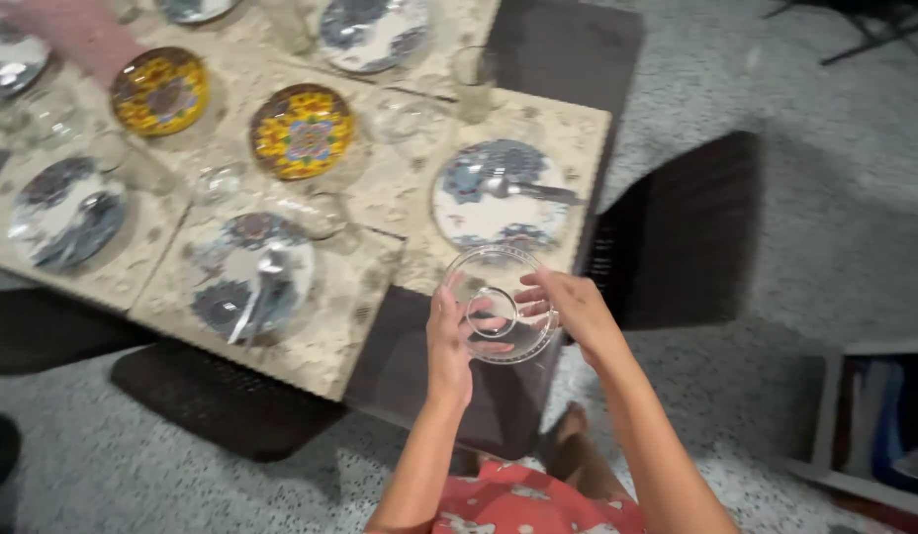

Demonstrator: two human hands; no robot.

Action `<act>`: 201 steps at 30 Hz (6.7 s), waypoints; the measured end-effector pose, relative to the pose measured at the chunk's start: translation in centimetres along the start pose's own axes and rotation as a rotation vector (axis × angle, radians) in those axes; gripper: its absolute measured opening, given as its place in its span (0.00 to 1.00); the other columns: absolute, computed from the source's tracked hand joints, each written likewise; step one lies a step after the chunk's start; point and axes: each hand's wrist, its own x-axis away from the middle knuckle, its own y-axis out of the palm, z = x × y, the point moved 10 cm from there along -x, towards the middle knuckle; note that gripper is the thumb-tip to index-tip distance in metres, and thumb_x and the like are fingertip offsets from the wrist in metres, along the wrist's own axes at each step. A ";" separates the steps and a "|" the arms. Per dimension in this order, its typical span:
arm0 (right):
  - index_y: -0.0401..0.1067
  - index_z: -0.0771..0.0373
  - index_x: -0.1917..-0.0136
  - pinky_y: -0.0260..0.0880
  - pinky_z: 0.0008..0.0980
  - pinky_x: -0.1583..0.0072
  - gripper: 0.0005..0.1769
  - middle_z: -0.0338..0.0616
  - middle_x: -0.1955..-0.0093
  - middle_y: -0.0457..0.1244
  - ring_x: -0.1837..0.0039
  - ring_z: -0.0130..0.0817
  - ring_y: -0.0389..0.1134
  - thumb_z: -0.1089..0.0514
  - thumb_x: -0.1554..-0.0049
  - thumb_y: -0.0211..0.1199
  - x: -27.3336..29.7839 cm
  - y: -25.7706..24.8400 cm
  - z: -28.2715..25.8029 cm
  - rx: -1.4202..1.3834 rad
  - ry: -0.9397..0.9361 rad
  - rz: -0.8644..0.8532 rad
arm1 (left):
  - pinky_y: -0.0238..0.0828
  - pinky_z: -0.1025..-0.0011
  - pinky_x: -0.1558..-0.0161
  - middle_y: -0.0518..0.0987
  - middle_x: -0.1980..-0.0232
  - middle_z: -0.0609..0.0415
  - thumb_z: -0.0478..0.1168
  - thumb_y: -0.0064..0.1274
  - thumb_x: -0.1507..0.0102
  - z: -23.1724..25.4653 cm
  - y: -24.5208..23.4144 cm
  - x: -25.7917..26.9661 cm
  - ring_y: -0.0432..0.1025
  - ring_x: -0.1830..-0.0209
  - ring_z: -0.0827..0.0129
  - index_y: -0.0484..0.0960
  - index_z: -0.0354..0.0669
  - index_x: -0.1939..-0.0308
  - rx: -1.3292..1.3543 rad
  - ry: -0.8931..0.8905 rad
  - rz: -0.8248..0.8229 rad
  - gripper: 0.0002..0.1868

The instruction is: The person retrieves glasses from a plastic bin and places them on a dining table that already has plates, bowls, and cutlery arranged. They then tear off a sheet of paper towel and wipe their hands.

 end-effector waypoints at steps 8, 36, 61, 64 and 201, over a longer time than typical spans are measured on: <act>0.73 0.69 0.41 0.74 0.30 0.61 0.21 0.48 0.54 0.73 0.58 0.31 0.75 0.51 0.35 0.52 3.5 -19.8 -1.3 0.094 -0.065 0.075 | 0.84 0.57 0.70 0.75 0.46 0.37 0.69 0.34 0.35 -9.8 17.4 -0.8 0.78 0.57 0.56 0.59 0.46 0.24 0.010 -0.042 -0.106 0.44; 0.71 0.68 0.38 0.76 0.29 0.59 0.18 0.48 0.55 0.72 0.59 0.31 0.76 0.55 0.34 0.51 -24.7 -61.8 -17.5 0.163 -0.242 0.094 | 0.83 0.54 0.66 0.78 0.49 0.39 0.63 0.32 0.30 -18.5 58.3 -33.2 0.80 0.58 0.55 0.61 0.43 0.27 0.066 -0.056 -0.064 0.36; 0.70 0.71 0.40 0.76 0.29 0.60 0.17 0.54 0.51 0.72 0.60 0.34 0.75 0.58 0.36 0.50 -68.2 -47.0 -38.9 0.413 -0.243 -0.780 | 0.83 0.57 0.68 0.73 0.48 0.37 0.64 0.34 0.31 -2.7 56.3 -63.7 0.77 0.56 0.54 0.61 0.36 0.27 0.357 0.464 0.598 0.40; 0.70 0.71 0.40 0.78 0.31 0.59 0.17 0.54 0.51 0.71 0.59 0.36 0.75 0.58 0.35 0.50 -72.8 -42.0 -39.7 0.388 -0.205 -0.854 | 0.84 0.58 0.68 0.73 0.47 0.37 0.63 0.34 0.31 -0.8 52.5 -67.4 0.78 0.55 0.54 0.61 0.37 0.27 0.368 0.480 0.690 0.39; 0.77 0.71 0.51 0.75 0.32 0.59 0.13 0.49 0.58 0.71 0.59 0.32 0.73 0.58 0.39 0.59 -93.3 46.1 -21.4 0.772 -0.120 -1.634 | 0.66 0.70 0.84 0.81 0.73 0.45 0.52 0.44 0.31 7.9 -3.1 -75.7 0.74 0.83 0.64 0.79 0.35 0.60 1.076 0.704 2.041 0.22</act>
